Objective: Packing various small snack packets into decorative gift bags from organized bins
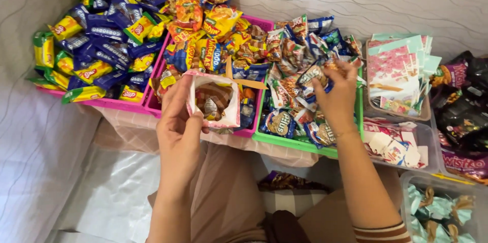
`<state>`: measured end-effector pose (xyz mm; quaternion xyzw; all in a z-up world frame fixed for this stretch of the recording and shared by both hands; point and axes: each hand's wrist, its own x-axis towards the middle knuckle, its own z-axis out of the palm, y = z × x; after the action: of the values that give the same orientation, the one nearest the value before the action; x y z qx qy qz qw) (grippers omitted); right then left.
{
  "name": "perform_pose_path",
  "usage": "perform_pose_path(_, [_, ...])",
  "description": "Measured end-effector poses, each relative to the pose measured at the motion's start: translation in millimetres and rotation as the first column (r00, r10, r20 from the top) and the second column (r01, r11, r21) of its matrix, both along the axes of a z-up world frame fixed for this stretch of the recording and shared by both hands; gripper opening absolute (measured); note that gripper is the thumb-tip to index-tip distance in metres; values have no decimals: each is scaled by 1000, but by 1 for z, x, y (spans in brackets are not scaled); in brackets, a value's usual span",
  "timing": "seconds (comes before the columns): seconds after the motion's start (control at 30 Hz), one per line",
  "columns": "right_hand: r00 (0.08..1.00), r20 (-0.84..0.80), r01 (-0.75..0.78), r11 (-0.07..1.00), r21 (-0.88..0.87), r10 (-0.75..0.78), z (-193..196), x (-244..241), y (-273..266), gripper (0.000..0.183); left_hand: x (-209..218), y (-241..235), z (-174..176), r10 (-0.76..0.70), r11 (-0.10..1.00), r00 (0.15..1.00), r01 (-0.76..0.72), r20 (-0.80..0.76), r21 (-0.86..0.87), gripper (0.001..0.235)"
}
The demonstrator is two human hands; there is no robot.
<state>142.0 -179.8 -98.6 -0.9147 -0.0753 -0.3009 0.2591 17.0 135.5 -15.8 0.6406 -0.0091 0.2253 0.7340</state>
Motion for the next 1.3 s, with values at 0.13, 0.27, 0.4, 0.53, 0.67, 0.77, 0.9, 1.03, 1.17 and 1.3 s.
perform_pose_path(0.13, [990, -131, 47, 998, -45, -52, -55, 13, -33, 27, -1, -15, 5, -17, 1000, 1000, 17, 10, 10, 69])
perform_pose_path(0.27, [997, -73, 24, 997, 74, -19, -22, -6, -22, 40, -7, -25, 8, -41, 996, 998, 37, 50, 78, 70])
perform_pose_path(0.4, [992, 101, -94, 959, 267, 69, 81, -61, 43, 20, -8, -38, 13, -105, 991, 991, 98, 79, 87, 67])
perform_pose_path(0.53, [843, 184, -533, 830, 166, 505, 115, -104, 81, 36, -5, -51, 8, -144, 987, 986, 137, 89, 79, 69])
perform_pose_path(0.67, [720, -226, -693, 660, -290, 657, 116, -111, 105, 65, -14, -57, 14, -166, 980, 981, 152, 103, 124, 70])
perform_pose_path(0.77, [750, -250, -646, 597, -476, 612, 110, -110, 114, 67, -22, -51, 18, -163, 979, 983, 151, 79, 138, 71])
perform_pose_path(0.9, [790, -265, -598, 597, -535, 554, 111, -114, 124, 58, -25, -43, 17, -159, 978, 985, 149, 66, 145, 73])
perform_pose_path(1.03, [725, -222, -655, 553, -515, 652, 138, -105, 135, 44, -27, -23, 30, -102, 994, 989, 106, 111, -29, 71])
perform_pose_path(1.17, [633, -76, -752, 588, -299, 770, 172, -101, 163, 38, -27, 19, 58, 21, 985, 984, -50, 174, 163, 58])
perform_pose_path(1.3, [627, 339, -750, 662, 17, 701, 174, -79, 203, 21, -16, 85, 71, 65, 965, 973, -118, 223, 235, 64])
